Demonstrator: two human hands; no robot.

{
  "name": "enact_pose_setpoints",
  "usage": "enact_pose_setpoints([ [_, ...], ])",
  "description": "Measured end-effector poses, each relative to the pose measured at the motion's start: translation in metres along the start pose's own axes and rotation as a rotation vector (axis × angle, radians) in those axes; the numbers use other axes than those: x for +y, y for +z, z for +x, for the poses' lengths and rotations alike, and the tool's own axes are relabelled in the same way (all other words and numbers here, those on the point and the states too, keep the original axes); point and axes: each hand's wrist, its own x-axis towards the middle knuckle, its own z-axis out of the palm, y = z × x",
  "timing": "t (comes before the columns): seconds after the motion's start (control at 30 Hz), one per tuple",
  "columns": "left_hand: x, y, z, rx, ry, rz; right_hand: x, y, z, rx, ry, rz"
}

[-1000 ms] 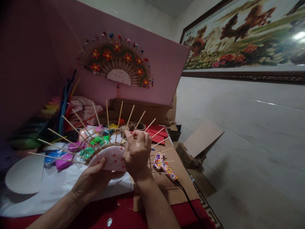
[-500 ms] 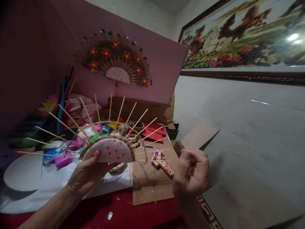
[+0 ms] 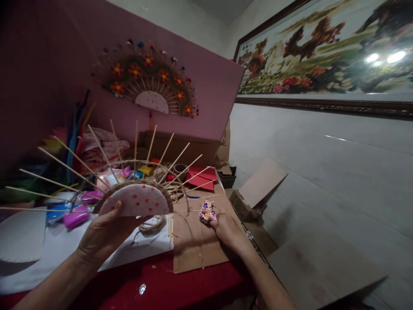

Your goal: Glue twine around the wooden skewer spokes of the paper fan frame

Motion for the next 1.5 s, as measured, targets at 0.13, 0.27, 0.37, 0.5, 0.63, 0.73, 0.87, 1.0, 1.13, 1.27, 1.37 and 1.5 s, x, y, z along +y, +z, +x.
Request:
enact_pose_setpoints([
  [0.13,0.001,-0.005,0.002,-0.004,0.004,-0.028,0.014,-0.012,0.013,0.109,0.066,0.239],
  [0.27,0.001,-0.006,0.002,-0.018,-0.003,-0.033,0.008,-0.029,0.014,0.373,0.131,0.464],
  [0.37,-0.002,-0.005,0.001,-0.036,-0.017,0.000,-0.029,-0.041,-0.002,0.684,0.030,0.790],
  [0.5,-0.008,-0.007,0.000,-0.094,-0.046,0.050,-0.097,-0.043,-0.036,0.357,-0.041,0.897],
  [0.63,-0.013,-0.013,0.000,-0.142,-0.081,0.109,-0.139,-0.036,-0.051,0.003,-0.059,0.746],
  [0.73,-0.016,-0.016,-0.001,-0.158,-0.093,0.148,-0.150,-0.030,-0.045,-0.085,-0.057,0.715],
  [0.87,-0.017,-0.014,-0.004,-0.166,-0.106,0.181,-0.154,-0.027,-0.035,-0.047,-0.099,0.595],
  [1.0,-0.017,-0.010,-0.006,-0.174,-0.112,0.197,-0.157,-0.027,-0.032,-0.056,-0.138,0.523],
  [1.13,-0.016,-0.008,-0.005,-0.164,-0.114,0.179,-0.161,-0.026,-0.030,-0.068,-0.112,0.536],
  [1.27,-0.016,-0.008,-0.004,-0.183,-0.106,0.173,-0.160,-0.023,-0.028,-0.093,-0.085,0.523],
  [1.37,-0.017,-0.010,-0.005,-0.188,-0.106,0.180,-0.157,-0.022,-0.027,-0.086,-0.063,0.531],
  [1.5,-0.017,-0.011,-0.005,-0.174,-0.113,0.178,-0.155,-0.021,-0.026,-0.078,-0.060,0.548],
])
